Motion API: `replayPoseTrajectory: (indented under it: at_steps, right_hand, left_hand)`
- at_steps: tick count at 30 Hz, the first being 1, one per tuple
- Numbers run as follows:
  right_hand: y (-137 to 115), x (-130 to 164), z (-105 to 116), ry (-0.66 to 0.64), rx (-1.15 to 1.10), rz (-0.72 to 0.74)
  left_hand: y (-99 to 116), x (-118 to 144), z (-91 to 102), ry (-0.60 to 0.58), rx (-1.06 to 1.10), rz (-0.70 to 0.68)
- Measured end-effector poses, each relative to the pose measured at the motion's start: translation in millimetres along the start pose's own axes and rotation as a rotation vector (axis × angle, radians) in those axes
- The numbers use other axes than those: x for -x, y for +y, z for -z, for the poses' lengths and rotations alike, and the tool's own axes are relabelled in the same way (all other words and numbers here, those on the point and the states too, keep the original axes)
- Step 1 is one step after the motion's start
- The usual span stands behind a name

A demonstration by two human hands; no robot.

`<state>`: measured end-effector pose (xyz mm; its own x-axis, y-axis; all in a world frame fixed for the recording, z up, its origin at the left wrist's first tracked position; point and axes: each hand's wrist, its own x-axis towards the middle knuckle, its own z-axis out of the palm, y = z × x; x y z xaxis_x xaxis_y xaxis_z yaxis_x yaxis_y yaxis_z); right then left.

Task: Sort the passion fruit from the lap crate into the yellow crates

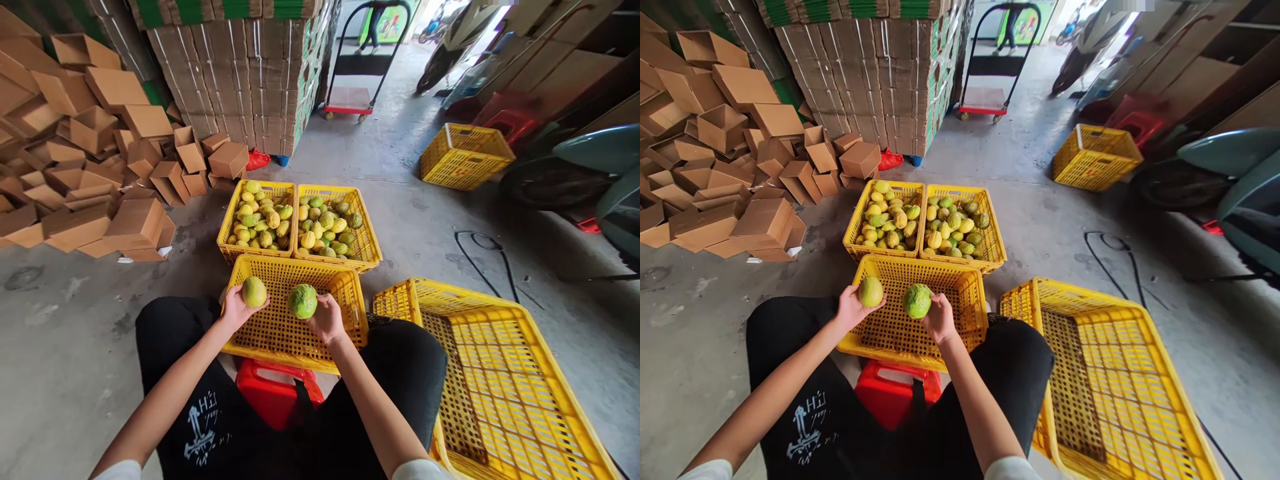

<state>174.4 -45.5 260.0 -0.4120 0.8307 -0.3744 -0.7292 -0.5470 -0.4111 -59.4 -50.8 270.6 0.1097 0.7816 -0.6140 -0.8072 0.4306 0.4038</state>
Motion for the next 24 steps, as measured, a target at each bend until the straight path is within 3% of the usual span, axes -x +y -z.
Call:
replayPoseTrajectory:
  at_steps: [10,18,24]
  right_hand:
    - [5.5,-0.9,-1.4,0.055,-0.014,-0.039]
    - [2.8,-2.0,7.2,0.081,-0.105,-0.024]
    - [-1.4,-1.1,6.2,-0.005,-0.087,-0.010]
  left_hand:
    - [-7.8,-0.9,1.6,-0.056,-0.172,0.065]
    - [-18.0,-5.2,-20.5,-0.149,-0.133,0.090]
    - [-24.9,-9.6,-37.6,-0.161,-0.088,0.029]
